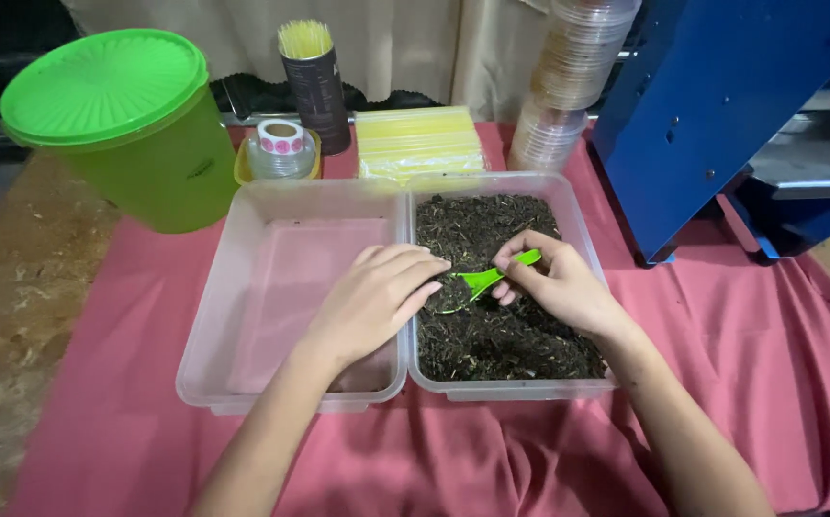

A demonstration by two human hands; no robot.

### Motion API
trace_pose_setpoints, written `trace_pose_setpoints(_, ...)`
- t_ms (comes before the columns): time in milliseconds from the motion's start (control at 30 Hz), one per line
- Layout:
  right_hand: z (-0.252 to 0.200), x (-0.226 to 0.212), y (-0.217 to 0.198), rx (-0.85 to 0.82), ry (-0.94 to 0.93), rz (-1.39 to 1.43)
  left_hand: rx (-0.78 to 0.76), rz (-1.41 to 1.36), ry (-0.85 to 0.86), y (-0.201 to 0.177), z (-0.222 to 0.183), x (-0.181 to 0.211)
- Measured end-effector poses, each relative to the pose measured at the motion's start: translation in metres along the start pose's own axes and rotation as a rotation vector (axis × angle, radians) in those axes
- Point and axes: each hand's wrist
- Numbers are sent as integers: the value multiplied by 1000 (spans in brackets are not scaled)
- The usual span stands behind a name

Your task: Sorting through dried tea leaves in a container to remove debris or specific pieces using a spoon and fingers

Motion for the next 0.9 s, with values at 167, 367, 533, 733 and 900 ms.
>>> trace_pose_setpoints(167,4,9,-1,-3,-13,-12,6,-9,-2,1,2,2)
trace_pose_setpoints(367,7,19,-7,90,-17,-86,4,-8,-25,-6,0,8)
trace_pose_setpoints(533,4,5,-6,166,-52,-124,-72,-10,-75,-8,-1,10)
trace_pose_setpoints(733,4,7,-8,168,38,-265,-42,-13,-93,-2,-4,5)
trace_pose_setpoints(900,3,2,-1,187,-64,-8,37,34,-16,-1,-4,-2)
Point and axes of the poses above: each hand's wrist, its own z-axis towards the middle knuckle, its own y-axis out of the palm, x = y × z, and after that the axes turned 12 degrees about -y, right-handed
